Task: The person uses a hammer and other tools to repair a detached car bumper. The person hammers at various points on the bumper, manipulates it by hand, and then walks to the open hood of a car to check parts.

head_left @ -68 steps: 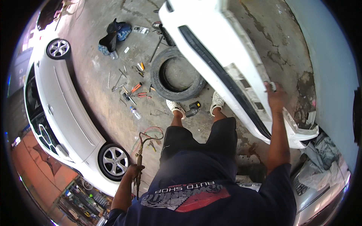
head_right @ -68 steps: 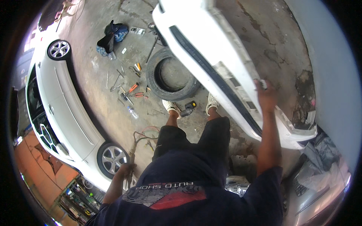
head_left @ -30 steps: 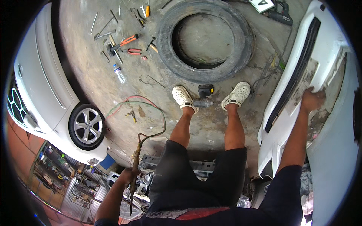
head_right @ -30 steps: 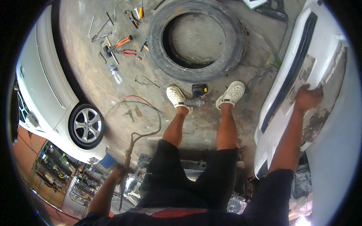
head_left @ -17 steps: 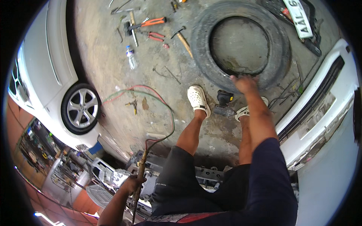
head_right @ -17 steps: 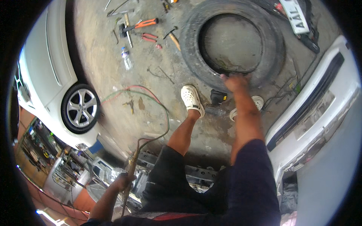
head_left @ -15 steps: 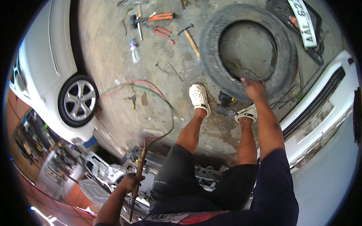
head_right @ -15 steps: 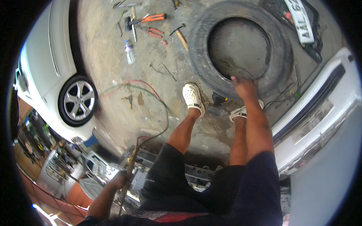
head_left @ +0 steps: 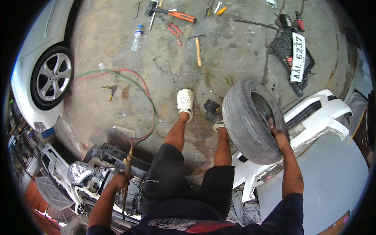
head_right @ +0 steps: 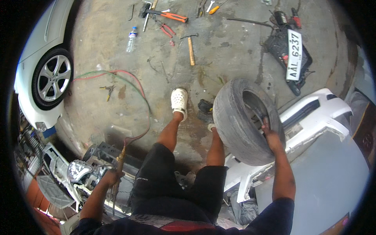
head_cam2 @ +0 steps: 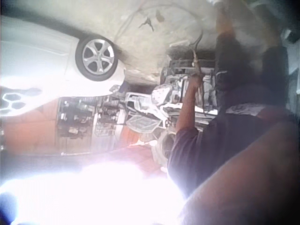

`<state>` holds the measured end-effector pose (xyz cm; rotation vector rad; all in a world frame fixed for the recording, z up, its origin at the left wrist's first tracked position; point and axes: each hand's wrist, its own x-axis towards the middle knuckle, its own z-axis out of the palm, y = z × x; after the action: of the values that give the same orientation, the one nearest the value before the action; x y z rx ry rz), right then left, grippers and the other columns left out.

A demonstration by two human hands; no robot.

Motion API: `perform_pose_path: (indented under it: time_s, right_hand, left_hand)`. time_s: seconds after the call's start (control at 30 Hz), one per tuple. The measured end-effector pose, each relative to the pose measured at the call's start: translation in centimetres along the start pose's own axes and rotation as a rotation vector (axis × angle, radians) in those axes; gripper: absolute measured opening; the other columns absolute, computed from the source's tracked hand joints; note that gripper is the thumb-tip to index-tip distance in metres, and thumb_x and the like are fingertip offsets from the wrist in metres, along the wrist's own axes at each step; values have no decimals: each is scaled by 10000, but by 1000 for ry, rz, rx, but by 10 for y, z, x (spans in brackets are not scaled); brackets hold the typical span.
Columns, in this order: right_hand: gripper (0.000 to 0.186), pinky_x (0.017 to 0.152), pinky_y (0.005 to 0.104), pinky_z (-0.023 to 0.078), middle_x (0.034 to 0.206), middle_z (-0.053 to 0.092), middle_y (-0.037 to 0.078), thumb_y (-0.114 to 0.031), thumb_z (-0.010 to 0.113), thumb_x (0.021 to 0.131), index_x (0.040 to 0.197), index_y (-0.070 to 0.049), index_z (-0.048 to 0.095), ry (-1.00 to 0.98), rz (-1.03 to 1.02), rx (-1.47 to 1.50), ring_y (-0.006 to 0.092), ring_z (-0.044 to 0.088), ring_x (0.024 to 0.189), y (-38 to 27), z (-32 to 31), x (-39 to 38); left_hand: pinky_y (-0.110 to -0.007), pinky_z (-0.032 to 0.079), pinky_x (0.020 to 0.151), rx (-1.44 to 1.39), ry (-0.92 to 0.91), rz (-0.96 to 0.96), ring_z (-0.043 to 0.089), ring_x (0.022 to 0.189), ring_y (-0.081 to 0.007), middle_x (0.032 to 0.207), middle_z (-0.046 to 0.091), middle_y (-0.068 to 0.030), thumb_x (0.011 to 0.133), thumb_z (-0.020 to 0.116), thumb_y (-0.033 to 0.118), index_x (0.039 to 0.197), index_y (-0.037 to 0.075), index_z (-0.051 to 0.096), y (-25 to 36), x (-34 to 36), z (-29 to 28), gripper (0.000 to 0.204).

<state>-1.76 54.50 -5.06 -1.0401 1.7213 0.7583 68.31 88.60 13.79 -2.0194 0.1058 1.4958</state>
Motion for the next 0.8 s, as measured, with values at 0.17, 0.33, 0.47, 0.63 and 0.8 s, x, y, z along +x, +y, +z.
perform_pose_path:
  time_s: [0.17,0.33,0.47,0.63,0.8]
  right_hand:
    - [853,1084,396,409,1339,637,294,-615,510,988,1367,146,568,-4,66,219,361,603,1258,-1,14,3]
    - [708,1097,363,414,1398,633,195,-504,466,1024,1453,54,548,12,66,556,305,611,1252,13,19,57]
    - [622,1098,359,419,1415,634,162,-443,430,1053,1469,1,559,52,10,725,277,618,1250,-41,5,88]
    - [867,1083,370,420,1394,633,222,-653,470,1023,1419,113,552,252,-71,635,288,616,1246,-131,11,109]
    - [915,1046,398,431,1292,669,279,-682,461,1013,1307,173,601,443,-93,488,317,635,1172,-209,31,124]
  left_hand:
    - [-411,540,681,-100,-21,56,709,722,-256,777,727,-164,857,775,427,852,-57,729,-12,8,12,486]
    - [-419,508,619,-137,-54,19,643,640,-236,744,683,-138,890,770,373,855,-48,694,-31,17,16,429]
    - [-410,464,587,-211,-58,10,609,635,-233,729,661,-116,905,771,357,883,-43,692,-19,2,15,408]
    - [-398,481,610,-181,-78,-28,622,655,-226,761,676,-117,911,760,353,908,-45,696,1,-15,15,403]
    - [-399,491,613,-293,-102,-47,624,652,-221,779,673,-123,921,750,341,949,-62,673,-7,-3,25,412]
